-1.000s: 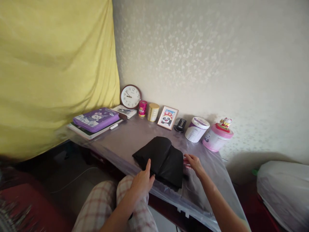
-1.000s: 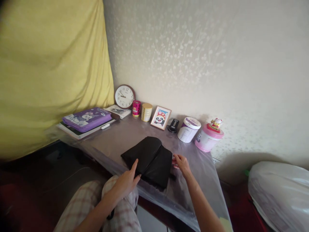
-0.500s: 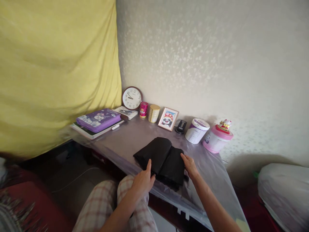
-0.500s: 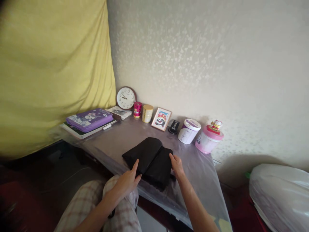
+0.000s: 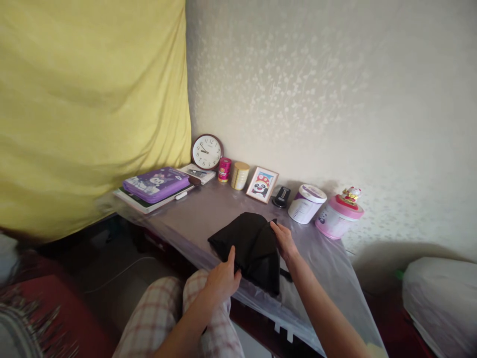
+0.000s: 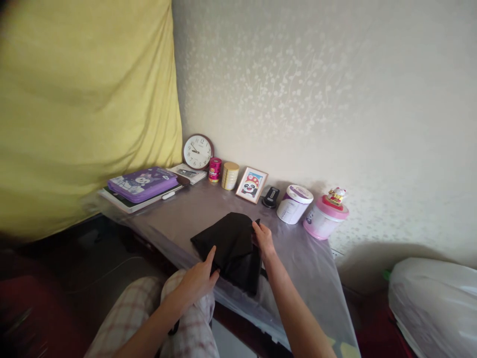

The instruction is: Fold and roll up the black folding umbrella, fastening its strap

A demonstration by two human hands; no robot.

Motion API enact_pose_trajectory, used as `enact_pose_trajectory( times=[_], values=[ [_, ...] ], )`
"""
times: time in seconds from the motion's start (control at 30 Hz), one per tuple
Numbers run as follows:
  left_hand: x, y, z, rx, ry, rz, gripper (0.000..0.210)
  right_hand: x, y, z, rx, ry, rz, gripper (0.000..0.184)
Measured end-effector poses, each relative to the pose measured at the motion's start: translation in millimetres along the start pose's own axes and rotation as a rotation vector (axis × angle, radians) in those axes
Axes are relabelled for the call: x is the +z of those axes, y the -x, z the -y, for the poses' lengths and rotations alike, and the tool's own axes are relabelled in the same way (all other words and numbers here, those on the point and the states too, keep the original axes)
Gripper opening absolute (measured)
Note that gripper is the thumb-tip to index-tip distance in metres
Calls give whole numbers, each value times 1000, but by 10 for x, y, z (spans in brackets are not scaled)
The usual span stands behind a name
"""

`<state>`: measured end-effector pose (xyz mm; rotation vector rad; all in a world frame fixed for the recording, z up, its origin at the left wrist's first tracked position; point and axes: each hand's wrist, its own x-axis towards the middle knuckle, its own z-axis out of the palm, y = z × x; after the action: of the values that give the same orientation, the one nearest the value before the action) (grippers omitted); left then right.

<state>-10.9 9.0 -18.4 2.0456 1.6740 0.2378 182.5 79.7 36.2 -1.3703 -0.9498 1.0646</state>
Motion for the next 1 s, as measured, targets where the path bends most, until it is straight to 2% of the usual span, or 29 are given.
enact_pose_trajectory(
  times=[0.23,0.43,0.57,0.67,0.8,0.87,1.0],
  values=[
    [-46,1,-8,-9,4,23,66,206,-148,-67,-28,-12,18,30],
    [-68,10,-11,-9,-2,30,63,376,-186,-104,33,-34,94,15],
    [-61,2,-6,-9,-3,20,57,435,-204,-192,-1,26,124,18],
    [-55,-2,4,-6,5,7,55,428,-189,-290,-158,158,175,24],
    [-39,20,13,1,15,-15,55,407,-84,-398,-575,482,318,26],
    [-27,41,10,-16,17,-39,62,415,-24,-423,-742,684,353,23],
    [-16,81,-14,-67,-1,-124,84,446,18,-444,-895,913,410,22]
  ],
)
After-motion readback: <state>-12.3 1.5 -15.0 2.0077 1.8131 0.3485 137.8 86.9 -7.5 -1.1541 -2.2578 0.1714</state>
